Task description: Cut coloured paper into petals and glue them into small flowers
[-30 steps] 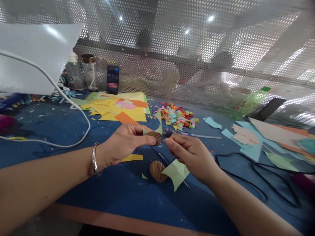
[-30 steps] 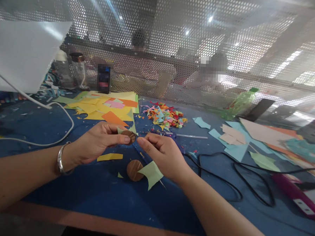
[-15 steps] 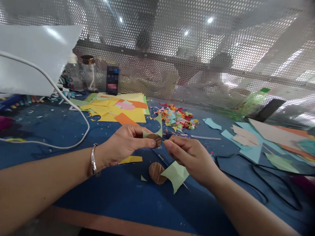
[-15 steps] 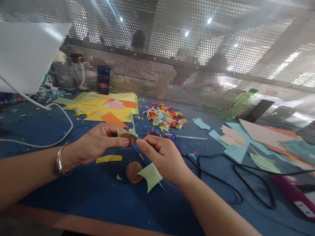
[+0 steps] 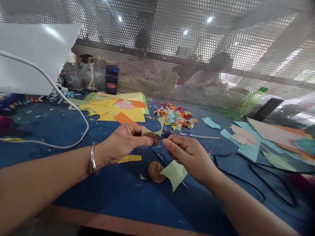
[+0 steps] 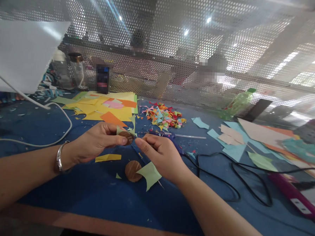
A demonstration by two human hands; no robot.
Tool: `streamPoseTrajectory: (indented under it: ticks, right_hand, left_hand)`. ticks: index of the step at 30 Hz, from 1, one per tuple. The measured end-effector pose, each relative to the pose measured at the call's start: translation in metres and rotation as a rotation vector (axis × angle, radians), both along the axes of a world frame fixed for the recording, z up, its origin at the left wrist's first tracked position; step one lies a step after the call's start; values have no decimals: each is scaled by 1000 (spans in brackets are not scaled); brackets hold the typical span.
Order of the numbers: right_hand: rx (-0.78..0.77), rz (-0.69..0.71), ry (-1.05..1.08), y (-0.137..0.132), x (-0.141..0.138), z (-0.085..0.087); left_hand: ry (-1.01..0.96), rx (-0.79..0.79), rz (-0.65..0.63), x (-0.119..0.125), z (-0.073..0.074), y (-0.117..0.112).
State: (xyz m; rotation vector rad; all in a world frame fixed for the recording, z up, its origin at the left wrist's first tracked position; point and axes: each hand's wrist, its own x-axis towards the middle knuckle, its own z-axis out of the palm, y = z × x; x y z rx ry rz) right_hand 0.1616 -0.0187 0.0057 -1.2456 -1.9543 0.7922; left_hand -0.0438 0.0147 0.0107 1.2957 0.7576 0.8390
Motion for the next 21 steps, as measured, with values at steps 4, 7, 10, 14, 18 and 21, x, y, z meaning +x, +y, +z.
streamPoseTrajectory:
  ticks: [4,7,10,14,18,21]
  right_hand:
    - [-13,-6,6,0,0,-2]
    - [-34,-8,24,0,-1,-3]
    - [-30,5,32,2,-1,-4]
    - [-22,10,43,3,0,-7]
    - [-38,5,51,3,0,-9]
    - [-52,14,66,4,0,-9]
  left_hand:
    - [2,-17,-2,1,1,1]
    - [16,-28,11,2,3,0]
    - [26,-29,17,3,5,-1]
    - [26,-31,18,3,4,0]
    - [22,-38,4,2,-1,2]
    - [11,-62,-5,1,-3,2]
